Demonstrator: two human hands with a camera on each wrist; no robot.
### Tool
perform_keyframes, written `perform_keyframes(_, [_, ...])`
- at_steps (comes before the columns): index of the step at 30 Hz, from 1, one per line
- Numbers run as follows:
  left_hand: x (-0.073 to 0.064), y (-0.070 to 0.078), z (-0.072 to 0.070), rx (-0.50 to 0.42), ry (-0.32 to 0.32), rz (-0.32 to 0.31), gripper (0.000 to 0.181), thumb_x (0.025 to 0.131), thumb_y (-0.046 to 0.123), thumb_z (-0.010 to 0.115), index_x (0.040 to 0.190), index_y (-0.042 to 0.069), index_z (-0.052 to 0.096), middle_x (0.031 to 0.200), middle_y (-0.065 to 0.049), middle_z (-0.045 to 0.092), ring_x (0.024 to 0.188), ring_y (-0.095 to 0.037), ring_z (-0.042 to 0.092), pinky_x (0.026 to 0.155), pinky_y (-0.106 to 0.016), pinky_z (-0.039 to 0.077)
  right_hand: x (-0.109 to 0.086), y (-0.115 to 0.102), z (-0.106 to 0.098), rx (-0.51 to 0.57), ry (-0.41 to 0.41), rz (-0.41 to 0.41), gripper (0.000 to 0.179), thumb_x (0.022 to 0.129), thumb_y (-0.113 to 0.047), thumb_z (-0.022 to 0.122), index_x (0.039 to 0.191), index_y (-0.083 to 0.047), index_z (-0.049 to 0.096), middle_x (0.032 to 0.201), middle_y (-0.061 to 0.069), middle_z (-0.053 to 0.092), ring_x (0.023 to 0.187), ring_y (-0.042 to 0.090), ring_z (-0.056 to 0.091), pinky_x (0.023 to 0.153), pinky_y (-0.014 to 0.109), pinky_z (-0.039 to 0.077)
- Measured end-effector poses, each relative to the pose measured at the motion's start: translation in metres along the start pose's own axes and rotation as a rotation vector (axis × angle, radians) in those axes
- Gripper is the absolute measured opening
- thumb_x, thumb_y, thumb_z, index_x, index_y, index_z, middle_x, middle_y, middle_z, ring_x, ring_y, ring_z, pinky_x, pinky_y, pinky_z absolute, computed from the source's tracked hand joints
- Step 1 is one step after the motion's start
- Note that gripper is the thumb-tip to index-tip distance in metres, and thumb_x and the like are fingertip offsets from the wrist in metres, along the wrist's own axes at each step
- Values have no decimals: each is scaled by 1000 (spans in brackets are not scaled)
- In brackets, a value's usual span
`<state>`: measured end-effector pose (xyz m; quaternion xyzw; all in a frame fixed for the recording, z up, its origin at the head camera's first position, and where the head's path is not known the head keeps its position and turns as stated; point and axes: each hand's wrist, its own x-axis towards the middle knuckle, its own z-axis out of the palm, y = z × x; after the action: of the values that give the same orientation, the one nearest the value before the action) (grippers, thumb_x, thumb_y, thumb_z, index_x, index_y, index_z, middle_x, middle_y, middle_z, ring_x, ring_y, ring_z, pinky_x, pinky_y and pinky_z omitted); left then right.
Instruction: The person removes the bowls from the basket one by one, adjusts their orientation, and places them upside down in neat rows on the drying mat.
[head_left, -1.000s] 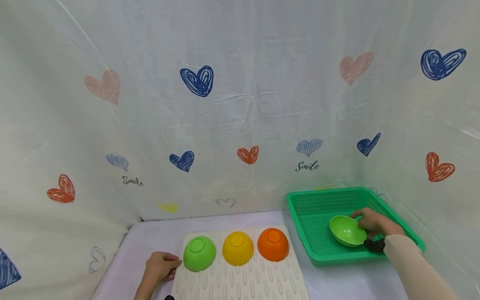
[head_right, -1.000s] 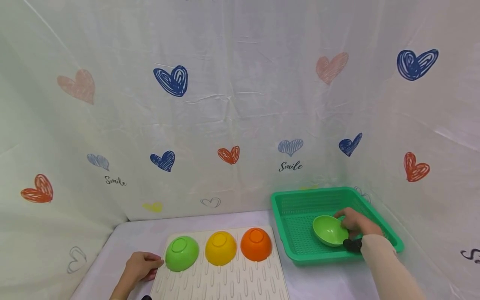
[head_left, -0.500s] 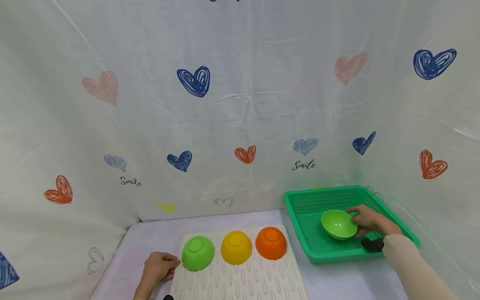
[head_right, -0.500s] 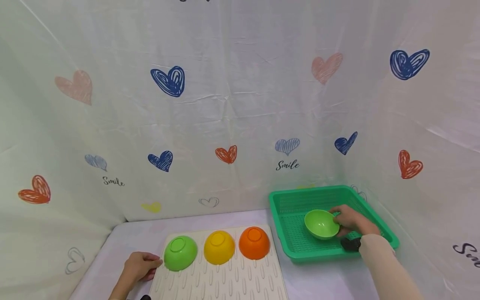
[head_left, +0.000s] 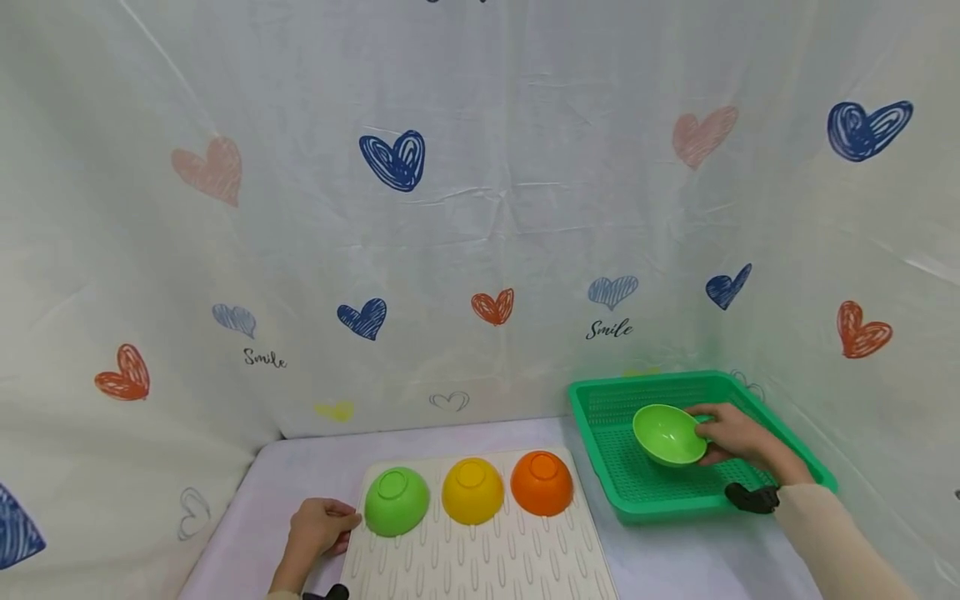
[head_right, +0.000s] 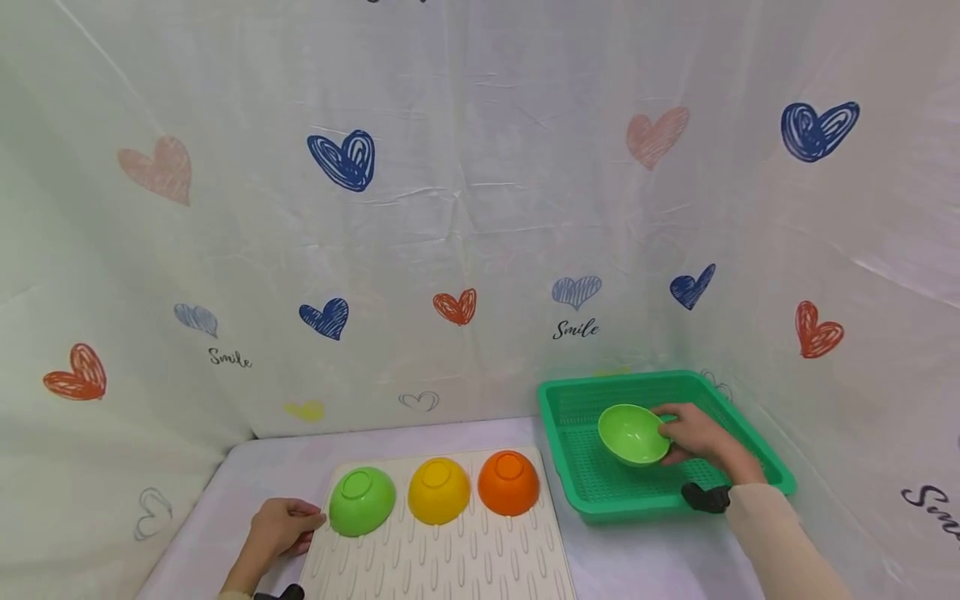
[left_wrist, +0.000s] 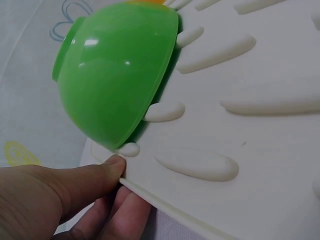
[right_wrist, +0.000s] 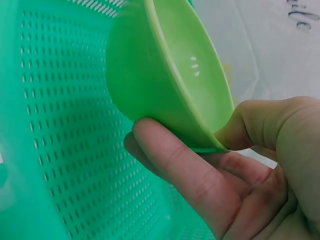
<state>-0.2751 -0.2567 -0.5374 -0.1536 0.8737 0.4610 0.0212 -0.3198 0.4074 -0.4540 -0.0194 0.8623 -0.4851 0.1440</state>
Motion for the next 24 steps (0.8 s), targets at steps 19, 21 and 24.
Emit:
perform_keyframes(19, [0,0,-1,-1,-21,-26,16,78,10,76,86,-3,70,67,-3,65,54,-12,62,49,-28,56,-25,-47,36,111,36,-56,58,98,-14,49,148,5,26,114,25,63,81,34,71,72,51,58])
perform_keyframes(21, [0,0,-1,-2,-18,-29,16,78,9,76,86,-3,70,67,-3,65,54,-12,62,49,-28,56,-26,-51,40,117,31,-64,58,98,-14,49,148,4,27,114,24,64,81,34,71,72,51,58])
perform_keyframes(24, [0,0,-1,-1,-13,-25,16,78,9,76,85,-3,70,66,-3,65,54,-12,62,48,-28,56,-28,-56,46,126,25,-76,57,99,-14,49,148,4,28,114,24,64,82,34,71,73,51,58])
